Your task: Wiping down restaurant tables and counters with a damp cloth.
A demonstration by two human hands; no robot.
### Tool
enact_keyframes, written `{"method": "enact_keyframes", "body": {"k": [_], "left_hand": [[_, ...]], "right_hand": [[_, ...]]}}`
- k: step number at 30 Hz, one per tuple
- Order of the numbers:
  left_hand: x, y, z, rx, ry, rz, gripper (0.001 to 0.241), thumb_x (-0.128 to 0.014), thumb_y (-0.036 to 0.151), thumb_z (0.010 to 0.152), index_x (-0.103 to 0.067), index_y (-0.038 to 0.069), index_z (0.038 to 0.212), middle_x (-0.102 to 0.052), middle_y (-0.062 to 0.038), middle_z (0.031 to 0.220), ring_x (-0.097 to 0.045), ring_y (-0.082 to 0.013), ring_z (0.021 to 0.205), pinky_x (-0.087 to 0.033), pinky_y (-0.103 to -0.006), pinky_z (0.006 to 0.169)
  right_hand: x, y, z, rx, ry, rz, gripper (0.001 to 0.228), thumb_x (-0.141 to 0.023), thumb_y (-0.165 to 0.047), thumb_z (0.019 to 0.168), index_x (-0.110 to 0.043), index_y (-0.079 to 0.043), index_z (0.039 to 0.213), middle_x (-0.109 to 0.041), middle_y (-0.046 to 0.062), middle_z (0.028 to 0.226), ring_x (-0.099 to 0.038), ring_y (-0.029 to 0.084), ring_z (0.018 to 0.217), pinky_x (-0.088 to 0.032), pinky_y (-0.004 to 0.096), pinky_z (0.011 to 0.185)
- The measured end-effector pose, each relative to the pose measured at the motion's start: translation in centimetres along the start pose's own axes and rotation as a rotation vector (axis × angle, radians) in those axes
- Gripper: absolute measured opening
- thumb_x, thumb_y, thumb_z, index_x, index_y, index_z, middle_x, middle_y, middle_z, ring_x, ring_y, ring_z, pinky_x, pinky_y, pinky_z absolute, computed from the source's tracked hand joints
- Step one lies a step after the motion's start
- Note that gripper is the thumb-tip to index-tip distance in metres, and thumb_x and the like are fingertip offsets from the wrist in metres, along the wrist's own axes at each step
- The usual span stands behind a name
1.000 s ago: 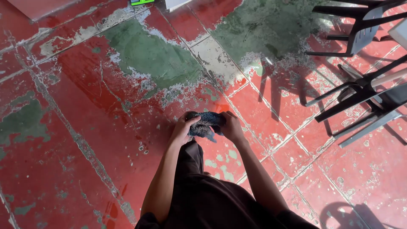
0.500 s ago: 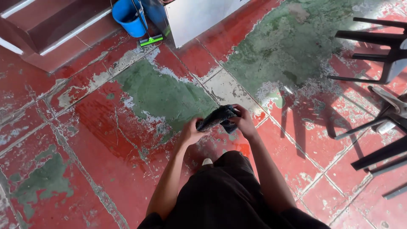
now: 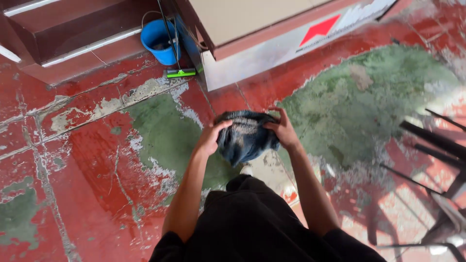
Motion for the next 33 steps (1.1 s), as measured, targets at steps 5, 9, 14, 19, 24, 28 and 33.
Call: {"method": "enact_keyframes", "body": {"k": [5, 9, 14, 19, 24, 28, 33], "left_hand": [[-5.1, 11.3, 11.8, -0.341, 0.130, 0.276, 0.058, -0.077, 0.023, 0.084, -0.062, -0.001, 0.135, -0.070, -0.013, 0.128, -0.066, -0.0222, 0.116, -0.049, -0.0367, 0.105], [-7.7, 19.5, 21.6, -0.609, 0.104, 0.274, 0.063, -0.075, 0.024, 0.088, -0.055, -0.001, 0.143, -0.067, -0.010, 0.133, -0.061, -0.0191, 0.124, -0.043, -0.0327, 0.111], [-6.8, 21.8, 28.5, -0.588, 0.143, 0.567, 0.049, -0.070, 0.024, 0.091, -0.060, 0.001, 0.134, -0.071, -0.009, 0.118, -0.065, -0.0194, 0.110, -0.049, -0.0320, 0.099], [-6.4, 20.5, 32.7, -0.751, 0.578, 1.228, 0.040, -0.070, 0.015, 0.086, -0.056, 0.007, 0.123, -0.072, -0.014, 0.105, -0.070, -0.0325, 0.097, -0.053, -0.0432, 0.085], [-8.7, 13.6, 38.3, -0.830, 0.380, 1.500, 0.035, -0.064, 0.026, 0.098, -0.062, 0.009, 0.129, -0.065, -0.015, 0.127, -0.059, -0.0382, 0.120, -0.043, -0.0573, 0.103], [-9.1, 13.0, 40.0, -0.796, 0.387, 1.684, 0.051, -0.059, 0.037, 0.097, -0.057, 0.007, 0.139, -0.057, -0.017, 0.146, -0.049, -0.0387, 0.138, -0.031, -0.0626, 0.114], [-7.8, 14.5, 45.0, -0.705, 0.359, 1.767, 0.056, -0.054, 0.046, 0.102, -0.054, 0.014, 0.148, -0.048, -0.011, 0.159, -0.040, -0.0339, 0.149, -0.024, -0.0604, 0.122]], "right_hand": [[-0.5, -16.3, 12.4, 0.393, -0.136, -0.140, 0.064, -0.067, 0.021, 0.083, -0.045, -0.006, 0.137, -0.067, 0.007, 0.123, -0.068, 0.017, 0.111, -0.059, 0.031, 0.090], [-0.9, -26.2, 20.8, 0.666, -0.206, -0.257, 0.056, -0.067, 0.021, 0.098, -0.046, -0.005, 0.143, -0.061, 0.005, 0.116, -0.061, 0.015, 0.102, -0.054, 0.029, 0.087], [0.8, -24.3, 31.4, 0.738, -0.159, -0.604, 0.060, -0.072, 0.016, 0.086, -0.053, -0.009, 0.137, -0.059, 0.006, 0.123, -0.061, 0.019, 0.105, -0.055, 0.033, 0.089], [1.1, -19.9, 39.5, 0.847, 0.167, -1.252, 0.063, -0.091, -0.008, 0.069, -0.064, -0.014, 0.126, -0.061, 0.013, 0.126, -0.062, 0.039, 0.112, -0.048, 0.052, 0.093], [1.5, -11.1, 45.0, 0.639, 0.099, -1.179, 0.017, -0.064, -0.016, 0.107, -0.069, -0.016, 0.123, -0.069, 0.007, 0.133, -0.060, 0.033, 0.130, -0.047, 0.046, 0.111], [0.3, -12.1, 45.6, 0.663, 0.013, -1.196, 0.032, -0.063, -0.027, 0.101, -0.066, -0.012, 0.129, -0.063, 0.014, 0.141, -0.050, 0.042, 0.138, -0.037, 0.053, 0.118], [2.6, -13.1, 51.7, 0.657, -0.113, -1.283, 0.039, -0.060, -0.039, 0.102, -0.068, -0.016, 0.133, -0.058, 0.014, 0.146, -0.033, 0.053, 0.148, -0.020, 0.067, 0.121]]}}
Point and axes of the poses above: each hand's wrist, its own z-axis towards the middle knuckle, its own x-axis out of the back of the hand, y = z × x, the point moved 2 cm from there along z, towards the middle knuckle
